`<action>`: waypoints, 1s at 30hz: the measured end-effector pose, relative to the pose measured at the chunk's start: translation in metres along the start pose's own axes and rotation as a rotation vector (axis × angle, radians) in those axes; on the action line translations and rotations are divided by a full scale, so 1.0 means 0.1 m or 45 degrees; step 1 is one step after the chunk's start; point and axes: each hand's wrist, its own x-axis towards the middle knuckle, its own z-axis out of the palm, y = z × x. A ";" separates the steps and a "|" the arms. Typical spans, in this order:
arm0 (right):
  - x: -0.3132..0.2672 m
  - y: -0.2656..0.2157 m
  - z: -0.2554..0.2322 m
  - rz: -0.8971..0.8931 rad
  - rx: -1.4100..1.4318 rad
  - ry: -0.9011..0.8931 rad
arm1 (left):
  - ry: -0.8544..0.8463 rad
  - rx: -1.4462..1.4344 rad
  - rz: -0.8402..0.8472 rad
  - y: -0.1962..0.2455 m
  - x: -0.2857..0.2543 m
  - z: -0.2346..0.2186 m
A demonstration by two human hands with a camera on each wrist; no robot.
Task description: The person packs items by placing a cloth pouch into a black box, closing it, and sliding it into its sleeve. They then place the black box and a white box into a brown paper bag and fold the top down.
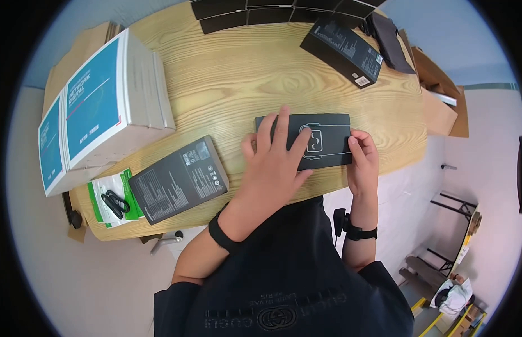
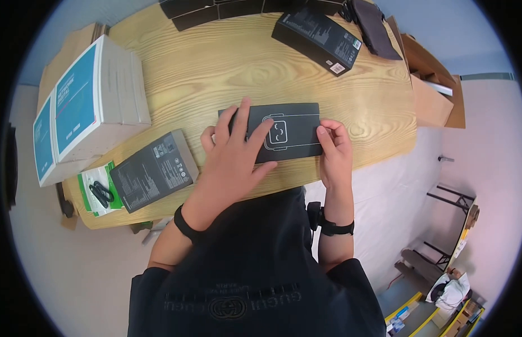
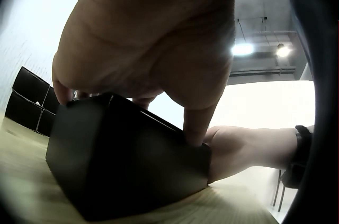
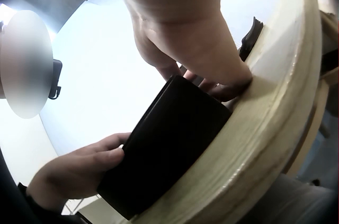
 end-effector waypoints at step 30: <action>0.08 -0.28 -0.07 0.053 -0.454 -0.314 | -0.470 -0.027 -0.008 0.07 -0.29 -1.02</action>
